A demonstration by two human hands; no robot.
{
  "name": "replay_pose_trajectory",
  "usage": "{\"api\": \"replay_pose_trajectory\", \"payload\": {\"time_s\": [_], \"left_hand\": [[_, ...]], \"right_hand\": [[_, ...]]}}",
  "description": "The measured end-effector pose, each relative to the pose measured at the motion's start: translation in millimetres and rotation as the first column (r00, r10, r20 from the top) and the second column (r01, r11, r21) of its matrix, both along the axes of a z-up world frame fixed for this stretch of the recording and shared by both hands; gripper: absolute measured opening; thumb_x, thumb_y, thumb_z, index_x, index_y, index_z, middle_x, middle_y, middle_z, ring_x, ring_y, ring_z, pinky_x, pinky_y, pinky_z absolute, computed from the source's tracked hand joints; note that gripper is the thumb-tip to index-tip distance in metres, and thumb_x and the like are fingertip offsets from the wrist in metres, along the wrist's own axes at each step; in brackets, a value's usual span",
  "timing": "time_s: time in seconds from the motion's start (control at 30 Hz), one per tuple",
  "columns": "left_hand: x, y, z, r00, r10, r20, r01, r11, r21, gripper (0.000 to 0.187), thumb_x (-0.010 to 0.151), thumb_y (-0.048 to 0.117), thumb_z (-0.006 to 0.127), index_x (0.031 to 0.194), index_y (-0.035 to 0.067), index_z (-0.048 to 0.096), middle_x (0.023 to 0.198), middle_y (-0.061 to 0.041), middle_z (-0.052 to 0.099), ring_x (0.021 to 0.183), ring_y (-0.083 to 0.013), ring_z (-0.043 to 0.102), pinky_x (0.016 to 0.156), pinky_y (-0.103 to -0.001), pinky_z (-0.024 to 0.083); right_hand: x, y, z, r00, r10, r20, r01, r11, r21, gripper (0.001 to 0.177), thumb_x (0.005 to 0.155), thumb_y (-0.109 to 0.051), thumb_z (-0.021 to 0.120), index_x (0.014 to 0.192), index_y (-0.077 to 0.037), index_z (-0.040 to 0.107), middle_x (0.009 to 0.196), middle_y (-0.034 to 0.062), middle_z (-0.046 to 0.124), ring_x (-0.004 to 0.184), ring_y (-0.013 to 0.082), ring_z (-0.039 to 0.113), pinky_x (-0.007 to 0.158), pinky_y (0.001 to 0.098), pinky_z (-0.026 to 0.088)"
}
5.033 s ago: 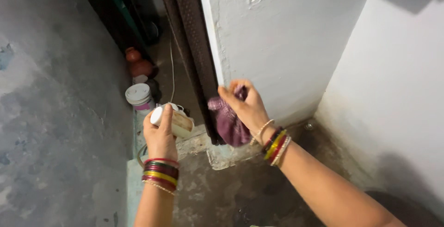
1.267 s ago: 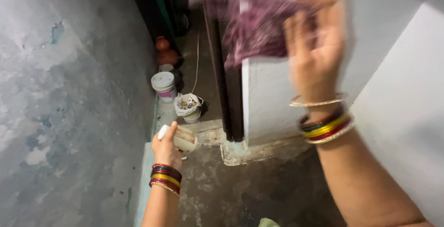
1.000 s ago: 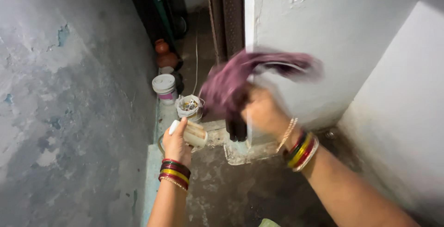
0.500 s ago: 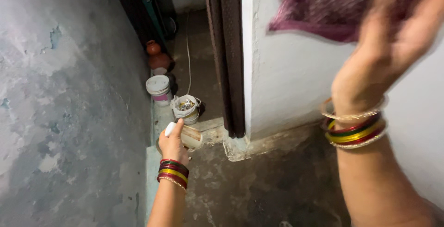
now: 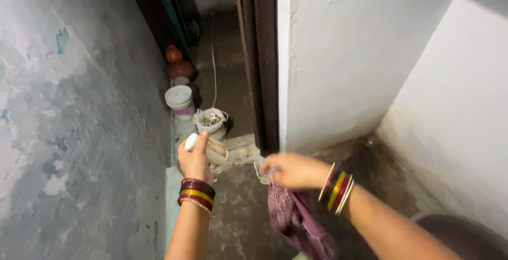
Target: The person places a plastic basket containing a sponge and a blue item onto a wall shelf, then wipes a white bottle with a purple cloth and places it on the shelf. The person continues wiping the shelf and surrounding wall area with the cloth.
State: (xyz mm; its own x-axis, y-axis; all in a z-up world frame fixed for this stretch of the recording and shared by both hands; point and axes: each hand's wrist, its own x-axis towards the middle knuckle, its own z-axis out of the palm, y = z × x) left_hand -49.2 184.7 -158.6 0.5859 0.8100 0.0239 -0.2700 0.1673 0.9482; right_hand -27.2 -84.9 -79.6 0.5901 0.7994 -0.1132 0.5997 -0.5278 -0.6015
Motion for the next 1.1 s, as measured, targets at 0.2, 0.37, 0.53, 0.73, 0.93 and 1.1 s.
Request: {"api": "replay_pose_trajectory", "payload": {"time_s": [0.2,0.37,0.53,0.73,0.93,1.1], "left_hand": [[-4,-52,19,0.99,-0.033,-0.137,0.084,0.921,0.381,0.048,0.076,0.025,0.087,0.108,0.004,0.059,0.096,-0.009,0.07,0.084,-0.0153,0.065,0.077,-0.032,0.054],[-15,-82,39,0.986,-0.088,-0.138,0.162,0.674,0.721,0.025,0.086,0.014,0.077,0.104,0.005,0.061,0.097,-0.015,0.068,0.092,-0.0317,0.063,0.082,-0.042,0.05],[-38,-102,56,0.993,-0.036,-0.114,0.115,0.547,0.829,0.033,0.077,0.012,0.072,0.108,0.005,0.062,0.097,-0.016,0.068,0.097,-0.0411,0.06,0.082,-0.049,0.047],[-50,-113,65,0.996,-0.031,-0.089,0.093,0.449,0.889,0.042,0.066,0.015,0.079,0.103,0.004,0.061,0.096,-0.017,0.066,0.096,-0.0413,0.058,0.081,-0.05,0.046],[-44,-88,74,0.989,-0.054,-0.138,0.144,0.566,0.812,0.025,0.087,0.02,0.075,0.105,0.008,0.063,0.099,-0.013,0.067,0.099,-0.0358,0.062,0.086,-0.046,0.049],[-52,-99,79,0.995,-0.046,-0.092,0.102,0.541,0.835,0.044,0.074,0.019,0.082,0.111,0.005,0.063,0.103,-0.016,0.069,0.1,-0.0372,0.062,0.085,-0.046,0.05]], "right_hand": [[11,5,63,0.906,-0.413,-0.088,0.362,0.652,0.666,0.034,0.09,-0.023,0.068,0.118,-0.004,0.067,0.102,0.01,0.078,0.094,0.0174,0.074,0.086,0.0345,0.06],[-27,50,52,0.828,-0.277,0.489,-0.196,0.673,0.713,0.035,0.095,-0.022,0.068,0.121,0.002,0.065,0.12,0.0187,0.07,0.109,0.0372,0.069,0.098,0.0449,0.052],[-10,63,30,0.91,-0.339,0.238,0.12,0.766,0.631,0.036,0.104,-0.029,0.05,0.118,-0.002,0.07,0.111,0.0198,0.073,0.102,0.0392,0.069,0.088,0.0436,0.054],[6,57,41,0.937,-0.347,-0.04,0.322,0.813,0.485,0.038,0.103,-0.031,0.047,0.11,-0.004,0.072,0.096,0.0164,0.075,0.093,0.0331,0.073,0.083,0.0421,0.057],[-62,62,32,0.696,-0.468,0.545,0.022,0.772,0.635,0.045,0.099,-0.024,0.052,0.133,0.006,0.055,0.125,0.0266,0.067,0.105,0.0403,0.067,0.086,0.0435,0.054],[-26,65,45,0.908,-0.405,0.111,0.283,0.785,0.551,0.034,0.102,-0.022,0.048,0.123,-0.001,0.065,0.107,0.0184,0.073,0.095,0.0342,0.071,0.083,0.0431,0.056]]}}
